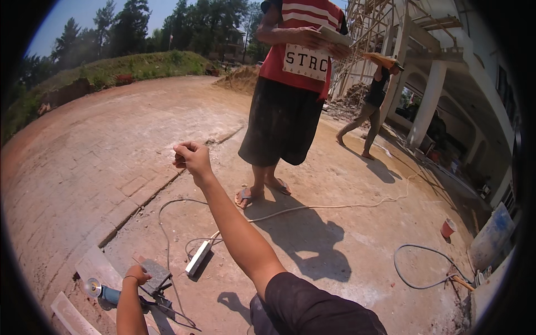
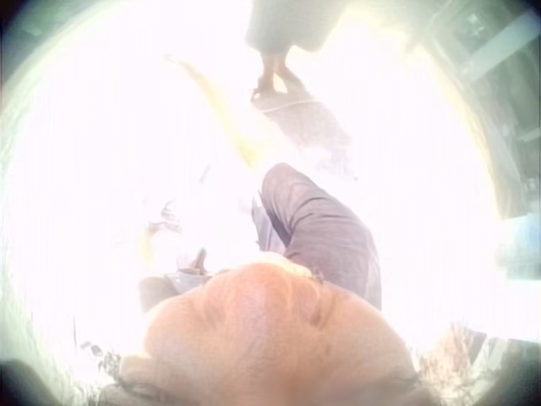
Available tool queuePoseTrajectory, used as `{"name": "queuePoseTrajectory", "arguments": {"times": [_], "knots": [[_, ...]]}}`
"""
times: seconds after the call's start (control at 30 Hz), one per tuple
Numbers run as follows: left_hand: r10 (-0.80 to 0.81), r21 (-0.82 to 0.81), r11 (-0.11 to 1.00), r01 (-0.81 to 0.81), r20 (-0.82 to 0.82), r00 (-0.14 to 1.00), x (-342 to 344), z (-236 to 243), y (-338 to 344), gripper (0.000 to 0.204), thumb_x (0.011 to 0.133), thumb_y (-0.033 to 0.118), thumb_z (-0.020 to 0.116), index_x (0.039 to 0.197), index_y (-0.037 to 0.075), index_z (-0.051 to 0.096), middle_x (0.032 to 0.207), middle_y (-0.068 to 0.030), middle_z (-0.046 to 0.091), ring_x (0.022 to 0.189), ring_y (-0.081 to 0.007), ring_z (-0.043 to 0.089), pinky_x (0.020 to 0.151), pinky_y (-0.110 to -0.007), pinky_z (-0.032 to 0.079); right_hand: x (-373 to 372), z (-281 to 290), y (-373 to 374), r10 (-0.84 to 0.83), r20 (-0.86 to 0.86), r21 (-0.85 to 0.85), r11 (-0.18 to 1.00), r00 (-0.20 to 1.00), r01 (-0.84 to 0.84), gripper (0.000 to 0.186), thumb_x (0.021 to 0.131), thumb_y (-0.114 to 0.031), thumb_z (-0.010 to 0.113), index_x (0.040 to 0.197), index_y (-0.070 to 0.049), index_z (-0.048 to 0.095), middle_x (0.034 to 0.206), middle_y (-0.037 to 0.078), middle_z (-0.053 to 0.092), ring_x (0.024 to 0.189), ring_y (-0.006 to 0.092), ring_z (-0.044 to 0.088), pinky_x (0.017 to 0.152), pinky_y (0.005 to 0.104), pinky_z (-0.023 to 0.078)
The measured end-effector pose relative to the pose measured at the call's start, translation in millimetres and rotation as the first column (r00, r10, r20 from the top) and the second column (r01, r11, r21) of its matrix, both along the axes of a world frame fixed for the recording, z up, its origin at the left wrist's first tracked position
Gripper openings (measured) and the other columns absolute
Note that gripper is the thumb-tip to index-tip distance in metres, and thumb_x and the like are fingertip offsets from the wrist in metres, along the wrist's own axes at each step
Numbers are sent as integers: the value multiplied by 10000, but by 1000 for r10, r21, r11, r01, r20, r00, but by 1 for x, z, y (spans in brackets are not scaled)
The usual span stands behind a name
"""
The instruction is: The person holds a tile on the ground with one hand and uses an angle grinder with the other hand to cut a straight section from it.
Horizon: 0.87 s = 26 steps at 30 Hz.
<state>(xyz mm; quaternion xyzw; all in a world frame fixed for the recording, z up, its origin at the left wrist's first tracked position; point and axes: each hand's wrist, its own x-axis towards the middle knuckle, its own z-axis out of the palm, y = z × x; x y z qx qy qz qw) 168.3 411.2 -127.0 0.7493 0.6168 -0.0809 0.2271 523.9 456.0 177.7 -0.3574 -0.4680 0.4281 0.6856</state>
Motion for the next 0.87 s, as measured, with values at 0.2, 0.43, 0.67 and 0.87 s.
{"name": "queuePoseTrajectory", "arguments": {"times": [0.2, 0.43, 0.67, 0.87], "knots": [[18, -4, 1000, -18, -14, 1000, -7, -4, 0, 449, 752, 376, 799, 1061, 54, 749, 1080, -186, 709, 1050, -325, 668, 930, -381, 517, -1, 1, 2, 10, -18, 13, 1000, 1000, -10, 151, 880, -164, 716, 879, -20, 670, 703, 53, 656, 574, 146, 659, 513, 266, 536], [29, -7, 1000, -29, 10, 1000, -11, -14, 2, 472, 742, 414, 798, 1048, 57, 754, 1061, -184, 712, 1028, -328, 675, 911, -375, 524, 1, 1, 5, 35, -34, 17, 999, 999, -34, 144, 889, -171, 702, 853, -37, 666, 699, 42, 647, 577, 141, 654, 519, 267, 532], [32, -1, 999, -32, -113, 993, -23, -26, -2, 466, 714, 443, 808, 976, 60, 759, 1029, -158, 723, 985, -317, 686, 869, -383, 539, -3, -2, 1, 21, -15, -23, 1000, 1000, -21, 151, 888, -188, 712, 850, -48, 670, 695, 37, 645, 581, 141, 658, 522, 268, 539], [29, -18, 999, -31, -125, 992, -29, -31, 0, 488, 733, 490, 769, 978, 68, 770, 985, -154, 733, 975, -304, 695, 885, -373, 533, -2, -3, 8, 17, 0, -14, 1000, 1000, -17, 172, 877, -201, 732, 896, -42, 671, 740, 51, 670, 619, 161, 685, 541, 271, 553]]}}
